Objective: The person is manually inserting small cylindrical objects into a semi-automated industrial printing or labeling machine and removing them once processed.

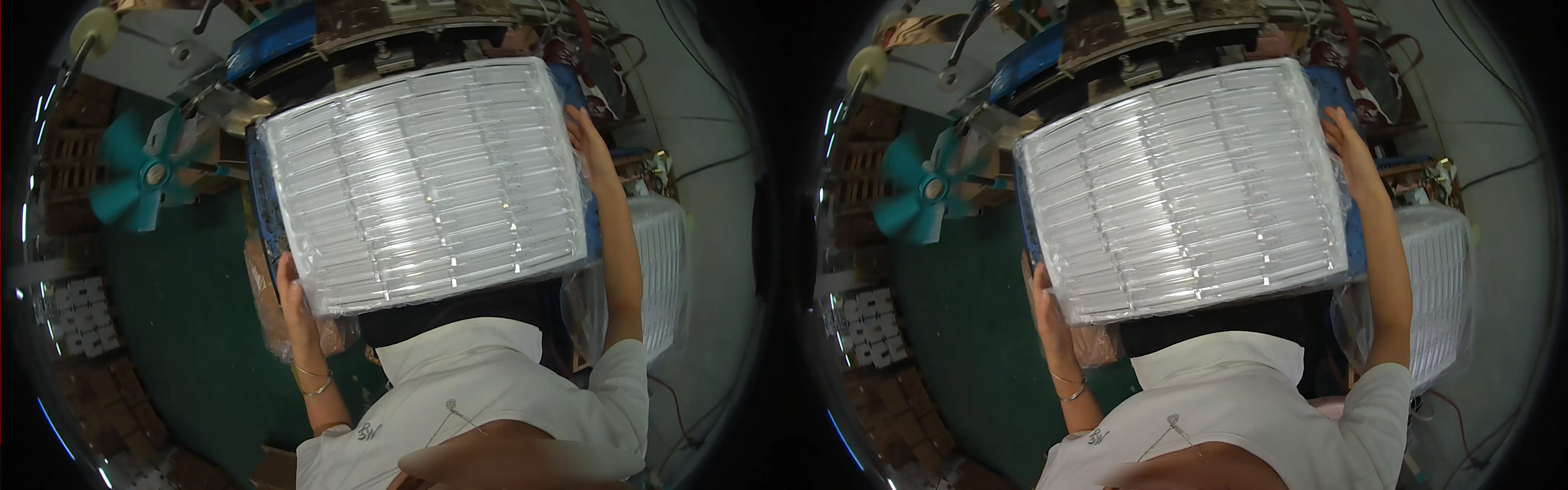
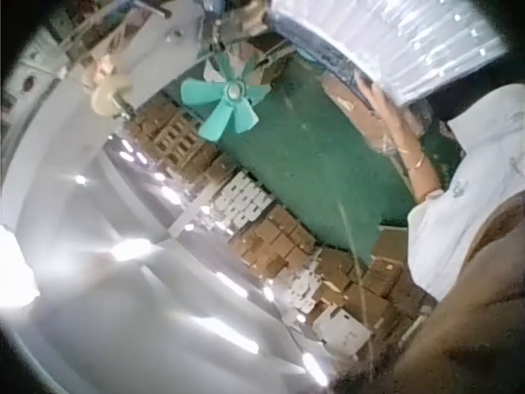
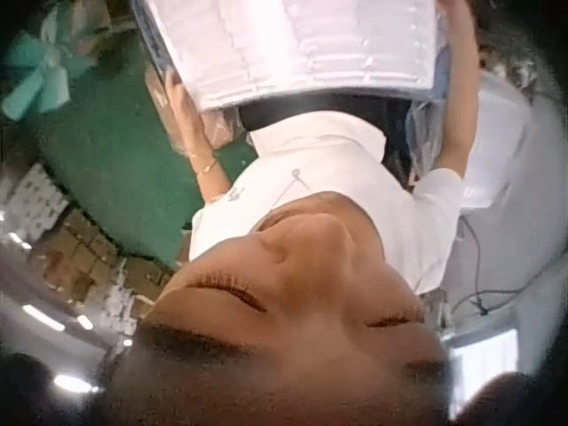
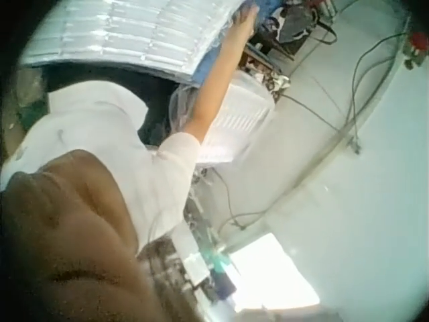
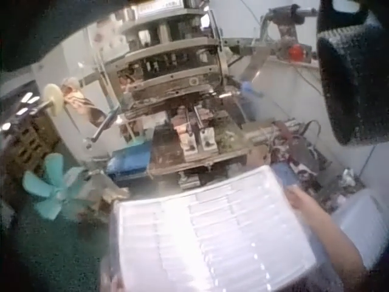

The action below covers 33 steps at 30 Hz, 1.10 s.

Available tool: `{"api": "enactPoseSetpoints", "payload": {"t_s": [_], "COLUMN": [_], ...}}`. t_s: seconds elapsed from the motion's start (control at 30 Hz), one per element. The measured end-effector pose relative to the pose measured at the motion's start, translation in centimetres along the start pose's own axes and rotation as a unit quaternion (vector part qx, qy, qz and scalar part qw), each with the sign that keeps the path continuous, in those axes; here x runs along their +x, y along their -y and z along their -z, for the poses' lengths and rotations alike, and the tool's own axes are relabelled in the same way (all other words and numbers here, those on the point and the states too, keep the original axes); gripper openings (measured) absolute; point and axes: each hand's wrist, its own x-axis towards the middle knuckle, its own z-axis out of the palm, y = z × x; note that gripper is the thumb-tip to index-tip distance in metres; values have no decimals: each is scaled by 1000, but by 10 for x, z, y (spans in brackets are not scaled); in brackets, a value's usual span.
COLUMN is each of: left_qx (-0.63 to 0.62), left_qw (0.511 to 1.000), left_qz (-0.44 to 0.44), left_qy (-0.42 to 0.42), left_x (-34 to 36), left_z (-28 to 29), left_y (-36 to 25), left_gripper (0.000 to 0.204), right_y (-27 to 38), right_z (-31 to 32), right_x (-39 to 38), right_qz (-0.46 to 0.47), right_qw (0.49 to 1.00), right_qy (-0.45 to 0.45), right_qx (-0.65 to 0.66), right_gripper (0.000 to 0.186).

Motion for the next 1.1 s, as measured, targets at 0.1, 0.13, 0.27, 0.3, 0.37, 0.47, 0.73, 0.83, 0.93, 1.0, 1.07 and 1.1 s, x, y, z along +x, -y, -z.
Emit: {"api": "enactPoseSetpoints", "payload": {"t_s": [0.1, 0.13, 0.27, 0.3, 0.37, 0.47, 0.73, 0.83, 0.93, 1.0, 1.07, 1.1], "left_qx": [-73, -72, -216, -235, -249, -275, -236, -236, -227, -149, -176, -197], "left_qw": [997, 997, 965, 953, 938, 929, 943, 939, 940, 963, 956, 948], "left_qz": [3, 6, 145, 190, 239, 247, 233, 251, 253, 223, 230, 240], "left_qy": [-35, -28, 20, 14, 12, 27, 23, 19, 9, 20, 38, 66], "left_x": [24, 31, 56, 54, 54, 56, 56, 59, 68, 73, 73, 73], "left_z": [7, 5, -14, -20, -27, -26, -16, -15, -8, 1, -5, -7], "left_y": [3, 2, -4, -10, -17, -15, -14, -9, 3, 15, 5, 1], "left_gripper": [66, 66, 64, 63, 63, 61, 62, 62, 61, 60, 60, 60], "right_y": [-12, -12, -20, -23, -24, -20, -41, -38, -35, -37, -41, -41], "right_z": [0, -6, -24, -29, -33, -33, -20, -22, -17, -19, -13, -13], "right_x": [-23, -33, -54, -59, -67, -73, -88, -94, -98, -98, -96, -96], "right_qz": [-39, -39, -76, -75, -74, -101, -171, -148, -121, -113, -129, -128], "right_qw": [992, 992, 968, 960, 949, 932, 935, 946, 944, 946, 947, 948], "right_qy": [-3, -11, -20, 18, 48, 37, 20, 14, 12, 26, -8, 1], "right_qx": [118, 121, 237, 269, 301, 347, 309, 287, 308, 302, 295, 290], "right_gripper": [70, 70, 54, 53, 52, 51, 53, 53, 49, 50, 51, 51]}}
